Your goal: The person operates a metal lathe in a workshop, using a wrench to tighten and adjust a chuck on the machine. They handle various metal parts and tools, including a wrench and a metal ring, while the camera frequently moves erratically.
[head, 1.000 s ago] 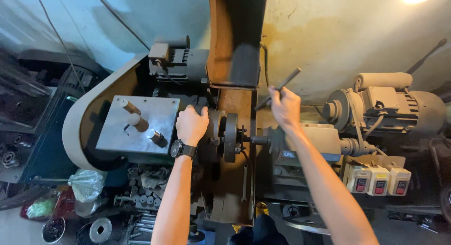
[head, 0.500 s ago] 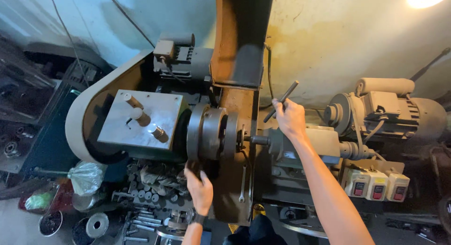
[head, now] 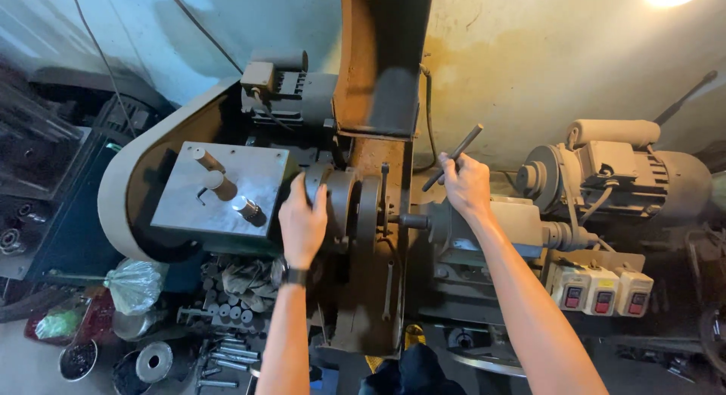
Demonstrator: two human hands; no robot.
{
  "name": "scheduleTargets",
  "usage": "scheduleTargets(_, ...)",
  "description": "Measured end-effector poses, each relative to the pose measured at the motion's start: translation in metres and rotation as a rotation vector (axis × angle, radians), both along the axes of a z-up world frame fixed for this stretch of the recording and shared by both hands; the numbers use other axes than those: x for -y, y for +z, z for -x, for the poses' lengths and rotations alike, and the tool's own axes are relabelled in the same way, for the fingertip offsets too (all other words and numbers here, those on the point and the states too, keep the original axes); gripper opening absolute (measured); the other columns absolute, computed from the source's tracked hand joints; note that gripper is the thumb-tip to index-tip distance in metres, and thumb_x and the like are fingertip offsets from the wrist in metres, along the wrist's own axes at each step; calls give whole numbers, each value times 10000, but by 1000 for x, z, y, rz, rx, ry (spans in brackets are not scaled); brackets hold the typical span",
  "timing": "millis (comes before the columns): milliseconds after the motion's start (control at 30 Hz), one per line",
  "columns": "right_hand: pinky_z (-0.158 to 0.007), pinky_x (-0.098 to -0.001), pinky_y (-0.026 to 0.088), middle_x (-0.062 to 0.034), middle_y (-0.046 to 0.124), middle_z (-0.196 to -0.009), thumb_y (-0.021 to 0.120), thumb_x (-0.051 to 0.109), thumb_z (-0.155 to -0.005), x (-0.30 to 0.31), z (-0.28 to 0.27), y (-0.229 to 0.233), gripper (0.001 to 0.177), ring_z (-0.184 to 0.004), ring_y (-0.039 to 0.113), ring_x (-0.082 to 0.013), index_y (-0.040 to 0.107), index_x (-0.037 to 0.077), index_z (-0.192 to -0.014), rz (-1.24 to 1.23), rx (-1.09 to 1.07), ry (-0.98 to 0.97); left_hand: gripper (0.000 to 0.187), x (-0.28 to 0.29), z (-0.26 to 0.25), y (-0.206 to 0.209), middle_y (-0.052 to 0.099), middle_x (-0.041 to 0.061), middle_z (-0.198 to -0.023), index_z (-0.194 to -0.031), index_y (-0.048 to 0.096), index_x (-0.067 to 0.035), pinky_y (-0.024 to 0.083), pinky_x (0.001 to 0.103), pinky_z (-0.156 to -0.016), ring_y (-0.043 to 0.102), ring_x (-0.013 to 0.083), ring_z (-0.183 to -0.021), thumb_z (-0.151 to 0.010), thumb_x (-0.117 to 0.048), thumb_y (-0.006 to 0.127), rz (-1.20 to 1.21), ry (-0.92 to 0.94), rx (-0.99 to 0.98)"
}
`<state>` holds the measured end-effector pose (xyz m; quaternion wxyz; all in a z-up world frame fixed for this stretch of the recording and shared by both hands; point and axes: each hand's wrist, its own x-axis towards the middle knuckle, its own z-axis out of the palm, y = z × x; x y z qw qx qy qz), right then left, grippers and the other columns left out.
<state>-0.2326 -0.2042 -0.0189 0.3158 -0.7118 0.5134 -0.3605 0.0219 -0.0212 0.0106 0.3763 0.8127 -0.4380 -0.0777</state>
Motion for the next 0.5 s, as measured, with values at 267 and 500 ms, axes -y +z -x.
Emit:
scheduleTargets(267, -566, -336, 527, -117, 709, -655, 626, 301, -1020, -4, -5, 7, 341, -596, 704, -176, 721, -10, -922, -14, 57, -14, 565, -99, 46, -107, 589, 290, -1410, -1518, 399, 9, 511, 439, -1031, 611, 452, -1273, -997, -40, 611, 480, 19, -21)
scheduleTargets(500, -571, -345, 522, -120, 716, -667, 626, 312, -1025, -4, -3, 4, 360, -589, 695, -181, 724, -5, -886, -12, 10, -20, 541, -42, 21, -13, 553, 273, -1431, -1448, 452, 38, 421, 469, -1170, 527, 414, -1360, -971, -86, 676, 555, -2, 280)
